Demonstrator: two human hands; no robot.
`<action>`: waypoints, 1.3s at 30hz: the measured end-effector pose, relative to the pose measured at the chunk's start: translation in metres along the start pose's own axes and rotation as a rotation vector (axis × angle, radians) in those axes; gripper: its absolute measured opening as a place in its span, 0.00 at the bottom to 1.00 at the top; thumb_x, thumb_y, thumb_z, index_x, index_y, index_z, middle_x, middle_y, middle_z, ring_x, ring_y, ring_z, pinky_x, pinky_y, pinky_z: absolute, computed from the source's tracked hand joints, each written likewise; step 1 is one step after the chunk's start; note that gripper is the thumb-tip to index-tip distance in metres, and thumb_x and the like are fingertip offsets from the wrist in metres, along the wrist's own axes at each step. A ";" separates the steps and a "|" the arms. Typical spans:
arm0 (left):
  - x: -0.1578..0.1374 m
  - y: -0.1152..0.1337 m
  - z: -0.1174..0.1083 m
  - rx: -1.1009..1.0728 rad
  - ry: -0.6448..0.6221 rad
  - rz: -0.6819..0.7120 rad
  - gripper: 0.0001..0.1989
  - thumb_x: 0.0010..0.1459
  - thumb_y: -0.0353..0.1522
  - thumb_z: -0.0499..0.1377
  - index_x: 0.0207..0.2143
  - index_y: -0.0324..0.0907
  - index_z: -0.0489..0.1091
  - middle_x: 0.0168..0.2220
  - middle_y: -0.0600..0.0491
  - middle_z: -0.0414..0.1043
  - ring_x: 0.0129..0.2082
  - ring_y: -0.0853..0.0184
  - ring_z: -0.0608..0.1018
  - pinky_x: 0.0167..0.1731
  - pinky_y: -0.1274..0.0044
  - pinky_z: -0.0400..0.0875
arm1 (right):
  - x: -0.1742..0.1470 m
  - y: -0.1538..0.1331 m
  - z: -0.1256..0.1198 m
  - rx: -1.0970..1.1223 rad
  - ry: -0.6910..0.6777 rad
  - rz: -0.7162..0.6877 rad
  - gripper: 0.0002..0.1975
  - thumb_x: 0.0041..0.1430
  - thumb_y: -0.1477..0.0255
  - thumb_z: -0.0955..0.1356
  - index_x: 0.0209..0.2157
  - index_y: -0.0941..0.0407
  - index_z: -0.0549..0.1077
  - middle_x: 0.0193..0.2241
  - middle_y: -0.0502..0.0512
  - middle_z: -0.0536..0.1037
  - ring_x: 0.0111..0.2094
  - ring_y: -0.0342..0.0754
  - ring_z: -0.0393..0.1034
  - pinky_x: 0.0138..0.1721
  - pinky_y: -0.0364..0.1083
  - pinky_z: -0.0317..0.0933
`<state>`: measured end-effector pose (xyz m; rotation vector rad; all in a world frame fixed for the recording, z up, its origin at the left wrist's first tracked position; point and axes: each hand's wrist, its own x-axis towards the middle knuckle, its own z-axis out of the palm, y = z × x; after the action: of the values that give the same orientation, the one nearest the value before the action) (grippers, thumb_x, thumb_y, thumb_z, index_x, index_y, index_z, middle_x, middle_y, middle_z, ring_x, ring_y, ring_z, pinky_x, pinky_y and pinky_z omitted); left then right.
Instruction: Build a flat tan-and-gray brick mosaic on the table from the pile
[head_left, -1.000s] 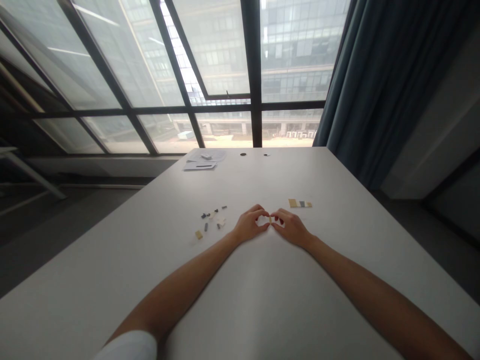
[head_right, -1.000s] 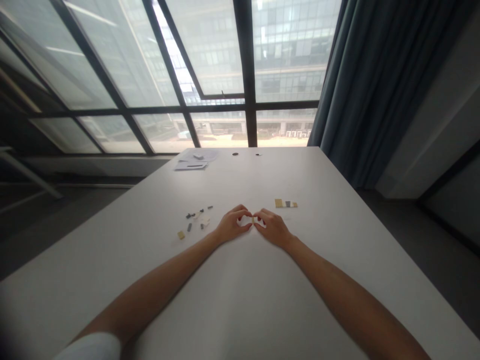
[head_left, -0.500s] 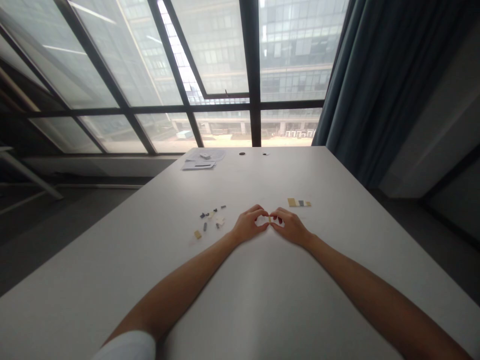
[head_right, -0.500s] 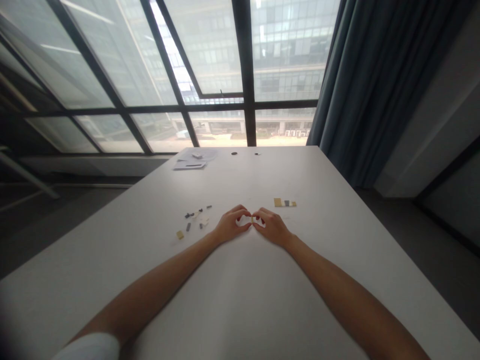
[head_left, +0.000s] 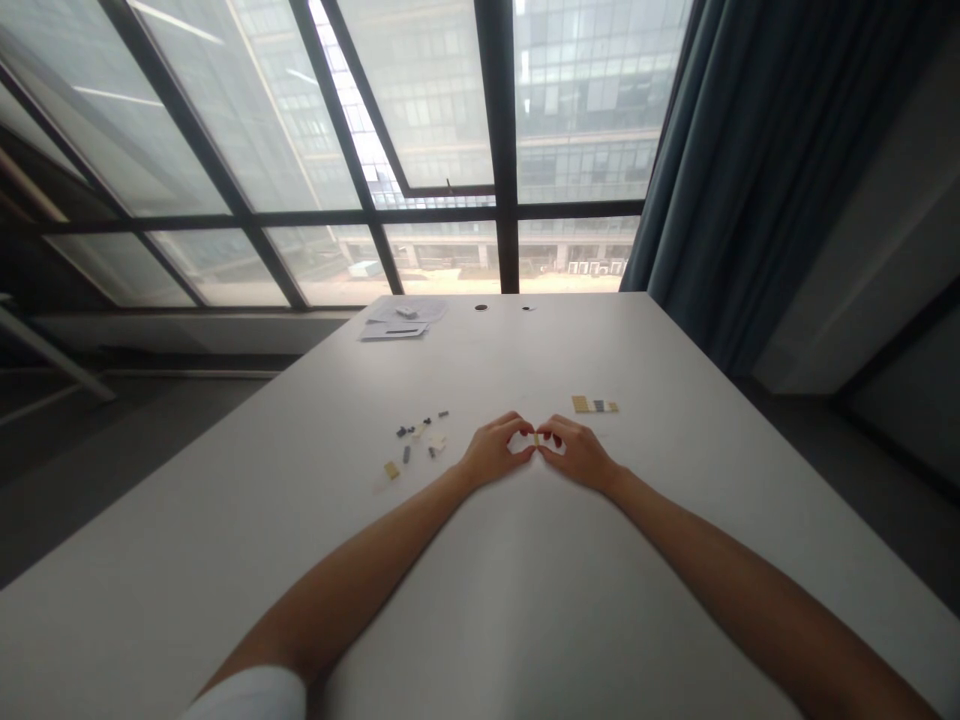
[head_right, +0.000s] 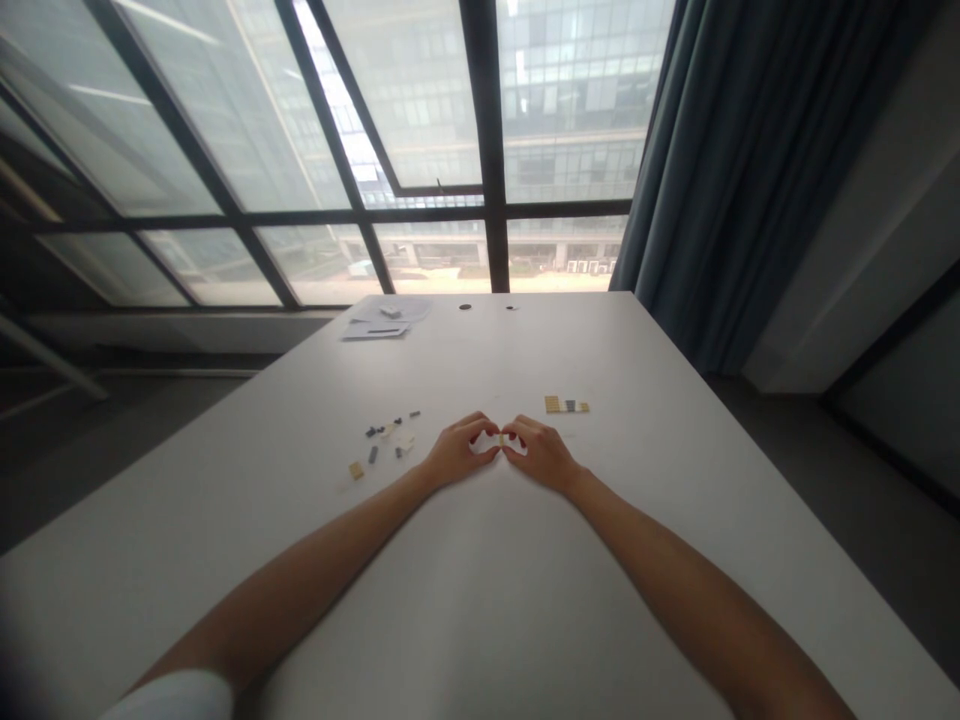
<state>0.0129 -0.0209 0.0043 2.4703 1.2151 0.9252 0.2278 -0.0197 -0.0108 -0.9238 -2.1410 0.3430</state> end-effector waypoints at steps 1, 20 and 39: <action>0.000 0.000 0.000 -0.002 0.000 0.000 0.10 0.56 0.34 0.63 0.42 0.45 0.74 0.39 0.54 0.74 0.34 0.70 0.75 0.37 0.79 0.68 | 0.000 0.000 0.000 0.000 -0.002 0.002 0.08 0.57 0.78 0.69 0.40 0.54 0.74 0.32 0.49 0.73 0.30 0.43 0.66 0.36 0.42 0.60; 0.001 0.001 -0.002 -0.005 -0.028 -0.008 0.09 0.56 0.33 0.62 0.41 0.46 0.75 0.37 0.55 0.75 0.33 0.70 0.75 0.35 0.79 0.67 | 0.000 0.001 0.000 -0.001 -0.004 0.015 0.08 0.56 0.77 0.69 0.39 0.54 0.74 0.32 0.49 0.73 0.30 0.43 0.66 0.36 0.42 0.60; 0.002 -0.003 0.000 -0.010 -0.041 -0.028 0.12 0.56 0.33 0.61 0.44 0.46 0.75 0.36 0.55 0.75 0.30 0.71 0.73 0.33 0.79 0.67 | 0.001 0.001 0.002 -0.030 0.023 0.036 0.07 0.56 0.76 0.70 0.39 0.53 0.74 0.32 0.49 0.74 0.30 0.43 0.66 0.35 0.42 0.59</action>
<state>0.0120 -0.0172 0.0034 2.4462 1.2251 0.8668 0.2265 -0.0186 -0.0117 -0.9794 -2.1162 0.3177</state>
